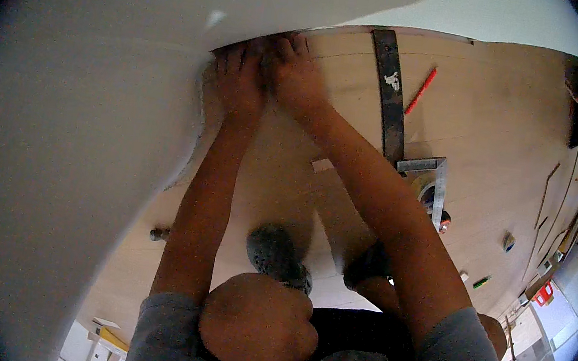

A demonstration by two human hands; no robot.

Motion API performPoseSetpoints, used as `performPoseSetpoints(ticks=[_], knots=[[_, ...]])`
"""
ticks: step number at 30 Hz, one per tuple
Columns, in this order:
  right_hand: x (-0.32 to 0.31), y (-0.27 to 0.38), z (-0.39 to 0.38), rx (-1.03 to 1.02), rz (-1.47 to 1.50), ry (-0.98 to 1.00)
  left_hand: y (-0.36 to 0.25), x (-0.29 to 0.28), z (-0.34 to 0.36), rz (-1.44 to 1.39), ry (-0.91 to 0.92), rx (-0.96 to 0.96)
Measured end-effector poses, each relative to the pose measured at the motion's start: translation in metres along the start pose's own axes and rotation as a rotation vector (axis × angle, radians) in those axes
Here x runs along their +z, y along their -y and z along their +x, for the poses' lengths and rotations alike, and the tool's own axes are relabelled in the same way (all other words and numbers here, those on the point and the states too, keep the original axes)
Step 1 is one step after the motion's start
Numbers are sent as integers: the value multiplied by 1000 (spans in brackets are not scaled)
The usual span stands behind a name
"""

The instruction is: The person marks a wood piece with a pencil, cuts it on a table saw, and fits it into a gap in the flooring using a hammer and a pry bar.

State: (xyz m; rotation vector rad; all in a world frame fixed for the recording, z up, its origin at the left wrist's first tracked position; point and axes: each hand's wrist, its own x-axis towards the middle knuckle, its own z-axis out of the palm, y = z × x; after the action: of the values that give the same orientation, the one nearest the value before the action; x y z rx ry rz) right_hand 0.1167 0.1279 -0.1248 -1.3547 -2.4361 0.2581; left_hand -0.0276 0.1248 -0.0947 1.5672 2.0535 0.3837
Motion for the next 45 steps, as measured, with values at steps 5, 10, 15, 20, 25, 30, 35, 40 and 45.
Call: performPoseSetpoints(ticks=[5, 10, 15, 20, 25, 30, 35, 40, 45], knots=[[0, 10, 8, 18, 64, -60, 44, 42, -15, 178, -465, 442], [6, -1, 3, 82, 41, 99, 43, 54, -7, 106, -428, 329], [-2, -10, 5, -38, 4, 101, 32, 51, -13, 209, -346, 300], [-7, -2, 3, -43, 15, 55, 37, 57, -15, -29, -374, 233], [4, -9, -1, -78, 16, 13, 39, 75, -59, 111, -274, 420], [16, -10, -4, -102, -47, 15, 43, 72, -65, 155, -340, 270], [17, -15, -6, -70, -64, 31, 52, 52, -63, 170, -445, 13], [9, -9, -4, -70, -44, 12, 54, 39, -61, 232, -519, 99], [16, -2, 0, -53, -66, 48, 68, 52, -51, 247, -606, 143]])
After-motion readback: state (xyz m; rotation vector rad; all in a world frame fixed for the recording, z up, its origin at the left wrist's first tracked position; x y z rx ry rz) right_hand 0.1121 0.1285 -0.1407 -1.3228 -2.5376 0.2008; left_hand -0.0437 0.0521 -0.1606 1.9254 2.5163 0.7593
